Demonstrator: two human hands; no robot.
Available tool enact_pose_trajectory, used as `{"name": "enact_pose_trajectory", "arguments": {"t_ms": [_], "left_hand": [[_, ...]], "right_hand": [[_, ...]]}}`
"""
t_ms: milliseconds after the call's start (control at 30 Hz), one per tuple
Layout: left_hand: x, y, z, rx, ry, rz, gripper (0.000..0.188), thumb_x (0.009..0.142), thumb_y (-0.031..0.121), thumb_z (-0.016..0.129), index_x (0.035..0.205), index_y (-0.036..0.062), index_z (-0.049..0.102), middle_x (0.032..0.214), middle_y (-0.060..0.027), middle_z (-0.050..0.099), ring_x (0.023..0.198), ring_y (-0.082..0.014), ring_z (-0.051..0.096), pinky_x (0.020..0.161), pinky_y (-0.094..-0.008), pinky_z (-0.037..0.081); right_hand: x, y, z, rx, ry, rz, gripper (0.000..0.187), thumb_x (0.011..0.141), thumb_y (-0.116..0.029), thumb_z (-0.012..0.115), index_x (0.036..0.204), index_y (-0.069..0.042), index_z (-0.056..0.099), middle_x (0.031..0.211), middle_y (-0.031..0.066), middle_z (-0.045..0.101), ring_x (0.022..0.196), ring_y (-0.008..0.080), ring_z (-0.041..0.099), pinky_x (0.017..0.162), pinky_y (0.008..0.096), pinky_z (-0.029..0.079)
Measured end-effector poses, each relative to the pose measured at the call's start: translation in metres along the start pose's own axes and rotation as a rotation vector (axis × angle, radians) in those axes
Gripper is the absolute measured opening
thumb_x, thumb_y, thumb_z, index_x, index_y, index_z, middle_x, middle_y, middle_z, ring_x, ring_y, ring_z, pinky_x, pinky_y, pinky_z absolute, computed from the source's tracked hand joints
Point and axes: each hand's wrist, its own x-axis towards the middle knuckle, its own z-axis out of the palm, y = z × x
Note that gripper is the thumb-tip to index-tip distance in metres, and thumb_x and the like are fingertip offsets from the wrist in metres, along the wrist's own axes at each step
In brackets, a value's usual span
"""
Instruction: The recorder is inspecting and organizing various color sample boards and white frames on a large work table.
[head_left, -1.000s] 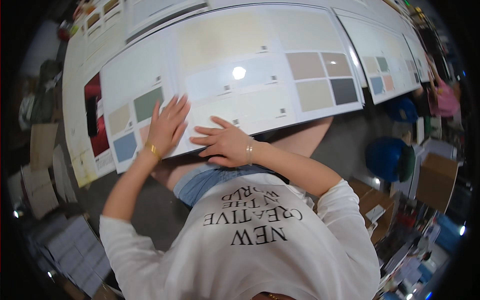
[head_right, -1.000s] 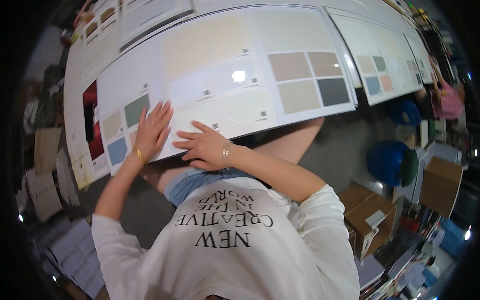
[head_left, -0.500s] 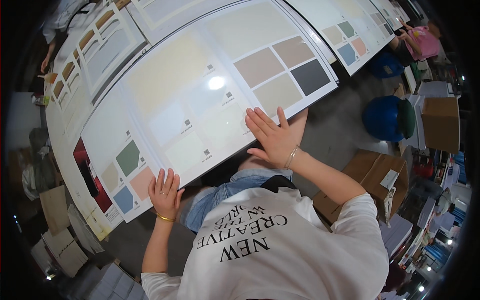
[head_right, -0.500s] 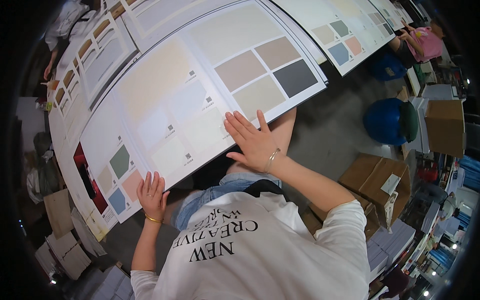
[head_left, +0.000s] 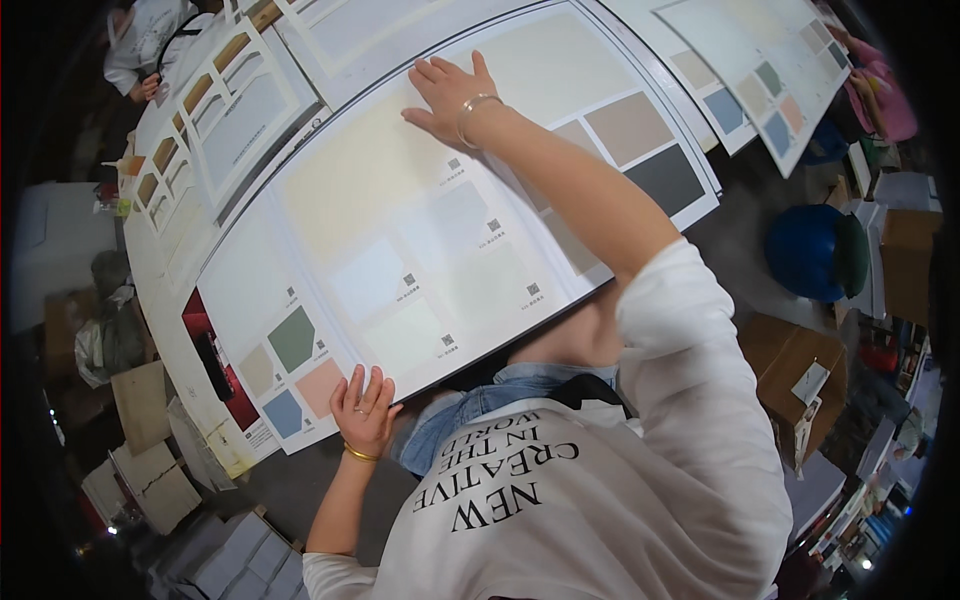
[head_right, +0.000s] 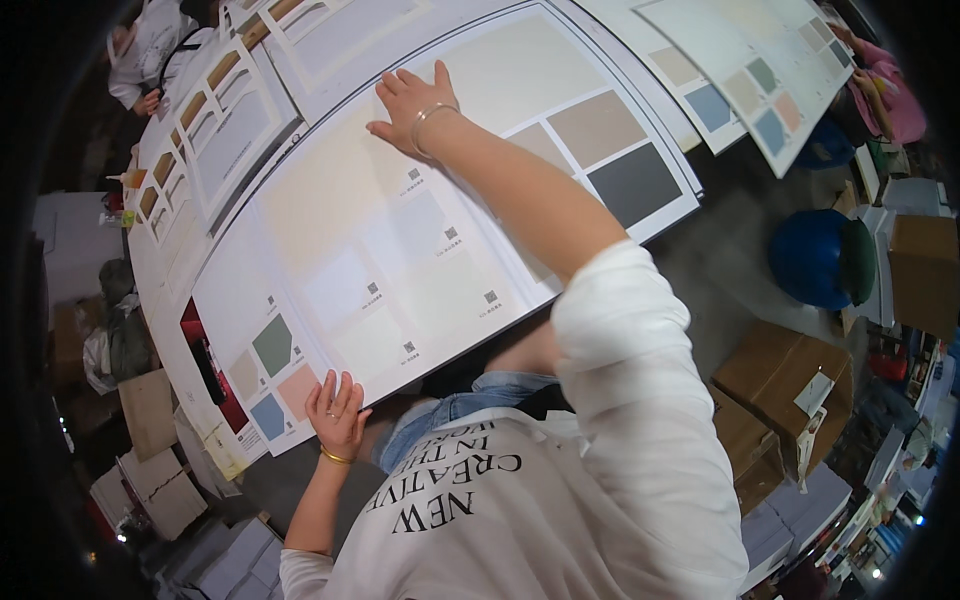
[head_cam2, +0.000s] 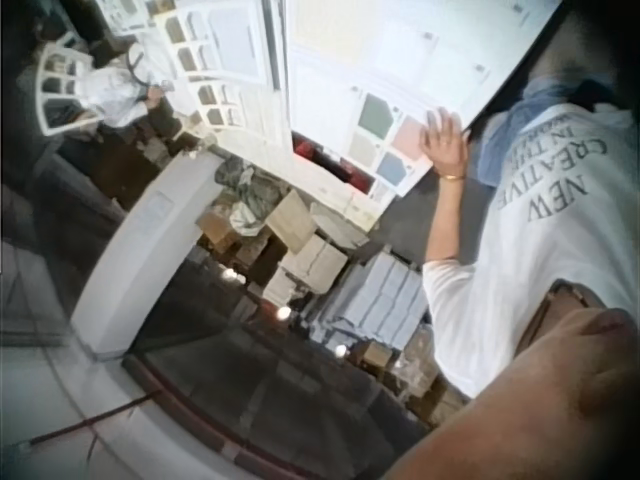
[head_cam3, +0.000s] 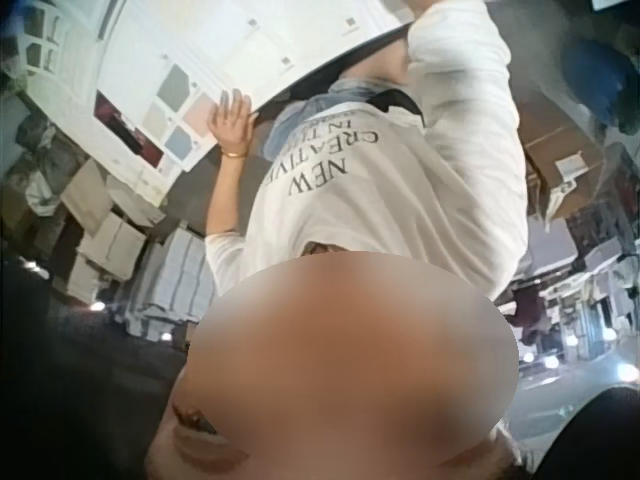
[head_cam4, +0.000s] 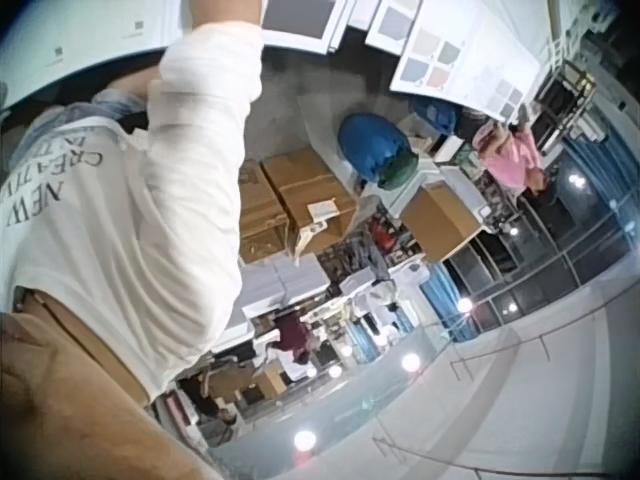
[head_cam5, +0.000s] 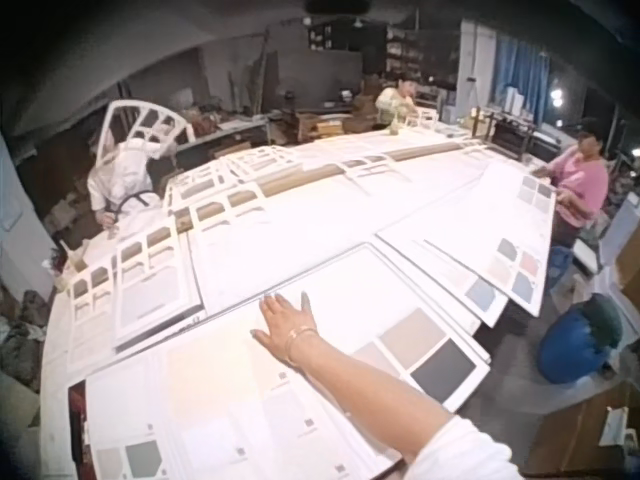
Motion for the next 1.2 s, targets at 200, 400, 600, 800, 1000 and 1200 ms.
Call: {"name": "enact_pose_trajectory", "arguments": {"t_ms": [200, 400, 600, 800, 1000, 1200], "left_hand": [[0.005, 0.004, 0.001, 0.003, 0.035, -0.006, 0.043, 0.077, 0.026, 0.074, 0.117, 0.0103, 0.067, 0.134, -0.0091, 0.061, 0.13, -0.0322, 0.052, 0.104, -0.0489, 0.035], [0.005, 0.006, 0.005, 0.033, 0.075, -0.018, 0.039, 0.084, 0.026, 0.069, 0.119, 0.0087, 0.067, 0.134, -0.0096, 0.062, 0.13, -0.0313, 0.052, 0.105, -0.0487, 0.035], [-0.001, 0.008, 0.01, 0.053, 0.133, -0.032, 0.034, 0.088, 0.025, 0.068, 0.117, 0.0085, 0.068, 0.131, -0.0075, 0.064, 0.129, -0.0298, 0.054, 0.102, -0.046, 0.036], [-0.005, 0.021, 0.011, -0.022, 0.178, -0.15, 0.032, 0.085, 0.02, 0.07, 0.115, 0.0093, 0.07, 0.128, -0.0054, 0.066, 0.128, -0.0286, 0.055, 0.103, -0.0442, 0.035], [-0.02, 0.05, 0.002, -0.17, 0.142, -0.115, 0.029, 0.083, 0.017, 0.069, 0.111, 0.0088, 0.07, 0.127, -0.0091, 0.066, 0.126, -0.0282, 0.056, 0.105, -0.0448, 0.034], [-0.085, 0.059, 0.015, -0.574, 0.136, -0.531, 0.025, 0.089, 0.021, 0.065, 0.107, 0.0037, 0.069, 0.092, -0.0087, 0.071, 0.093, -0.0225, 0.066, 0.083, -0.0346, 0.049]], "right_hand": [[0.016, 0.012, 0.009, 0.041, 0.028, -0.048, 0.065, 0.1, -0.054, 0.033, 0.152, -0.015, 0.034, 0.16, 0.0016, 0.028, 0.148, 0.0199, 0.023, 0.119, 0.0516, 0.018], [-0.085, 0.035, 0.008, 0.194, -0.021, -0.381, 0.06, 0.099, -0.041, 0.045, 0.149, -0.009, 0.037, 0.158, 0.0087, 0.031, 0.147, 0.0253, 0.025, 0.119, 0.0499, 0.019], [-0.273, 0.024, -0.007, 0.261, -0.073, -0.386, 0.071, 0.092, -0.04, 0.056, 0.15, -0.007, 0.034, 0.159, 0.0105, 0.03, 0.146, 0.0264, 0.03, 0.117, 0.0507, 0.021], [-0.357, -0.008, -0.019, 0.397, -0.123, -0.228, 0.045, 0.081, -0.026, 0.071, 0.118, -0.001, 0.064, 0.153, 0.0144, 0.037, 0.141, 0.0301, 0.038, 0.111, 0.0493, 0.032], [-0.341, 0.002, 0.018, 1.453, -0.015, 0.507, 0.03, 0.101, -0.025, 0.055, 0.113, 0.002, 0.064, 0.1, 0.0111, 0.07, 0.091, 0.0158, 0.067, 0.082, 0.0283, 0.054], [-0.309, 0.016, 0.038, 1.674, 0.001, 0.818, 0.034, 0.097, -0.034, 0.063, 0.083, -0.003, 0.06, 0.073, 0.0089, 0.066, 0.063, 0.0139, 0.062, 0.06, 0.0249, 0.049]]}}
